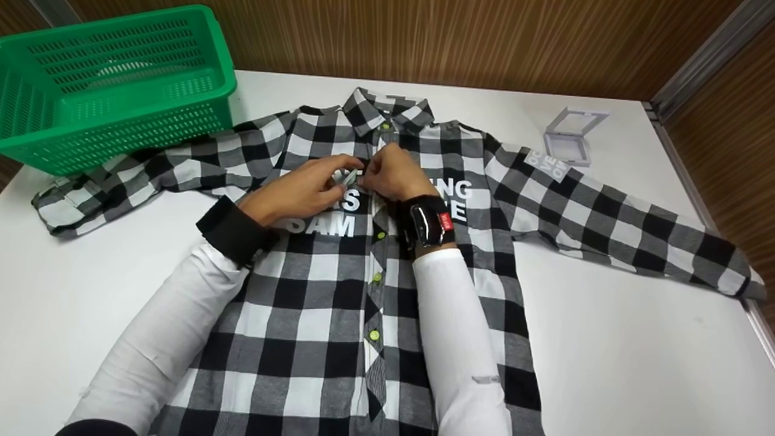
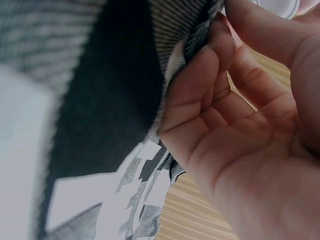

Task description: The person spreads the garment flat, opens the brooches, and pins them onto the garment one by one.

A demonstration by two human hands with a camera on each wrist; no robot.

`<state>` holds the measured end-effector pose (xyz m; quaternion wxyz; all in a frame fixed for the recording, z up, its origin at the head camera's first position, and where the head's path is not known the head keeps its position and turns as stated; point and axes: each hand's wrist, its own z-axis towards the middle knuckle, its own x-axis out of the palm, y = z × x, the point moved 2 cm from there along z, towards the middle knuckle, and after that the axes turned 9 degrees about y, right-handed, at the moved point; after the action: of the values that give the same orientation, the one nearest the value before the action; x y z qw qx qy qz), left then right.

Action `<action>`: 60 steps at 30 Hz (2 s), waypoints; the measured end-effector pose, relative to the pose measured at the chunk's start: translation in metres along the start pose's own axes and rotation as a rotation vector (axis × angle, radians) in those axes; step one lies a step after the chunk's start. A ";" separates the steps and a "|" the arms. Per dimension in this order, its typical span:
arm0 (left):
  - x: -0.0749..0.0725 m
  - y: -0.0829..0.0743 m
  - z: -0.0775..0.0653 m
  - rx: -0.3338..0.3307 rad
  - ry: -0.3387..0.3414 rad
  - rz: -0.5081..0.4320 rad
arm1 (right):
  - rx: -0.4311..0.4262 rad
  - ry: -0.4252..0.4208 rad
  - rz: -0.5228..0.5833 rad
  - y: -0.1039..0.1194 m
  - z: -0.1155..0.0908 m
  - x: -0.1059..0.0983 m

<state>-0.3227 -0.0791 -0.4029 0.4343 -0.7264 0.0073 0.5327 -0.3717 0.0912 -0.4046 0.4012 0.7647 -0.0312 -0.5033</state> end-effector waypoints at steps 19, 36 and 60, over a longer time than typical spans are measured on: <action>-0.001 -0.001 0.000 -0.013 -0.010 0.048 | -0.008 -0.020 -0.074 0.003 0.000 0.000; 0.000 0.000 0.000 -0.003 -0.003 0.034 | -0.021 0.023 -0.061 0.001 -0.001 -0.001; 0.001 0.001 -0.001 0.005 -0.011 0.017 | 0.000 0.066 -0.037 0.002 -0.002 -0.001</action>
<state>-0.3222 -0.0797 -0.4036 0.4317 -0.7222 0.0121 0.5403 -0.3698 0.0917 -0.4025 0.3925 0.7814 -0.0039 -0.4851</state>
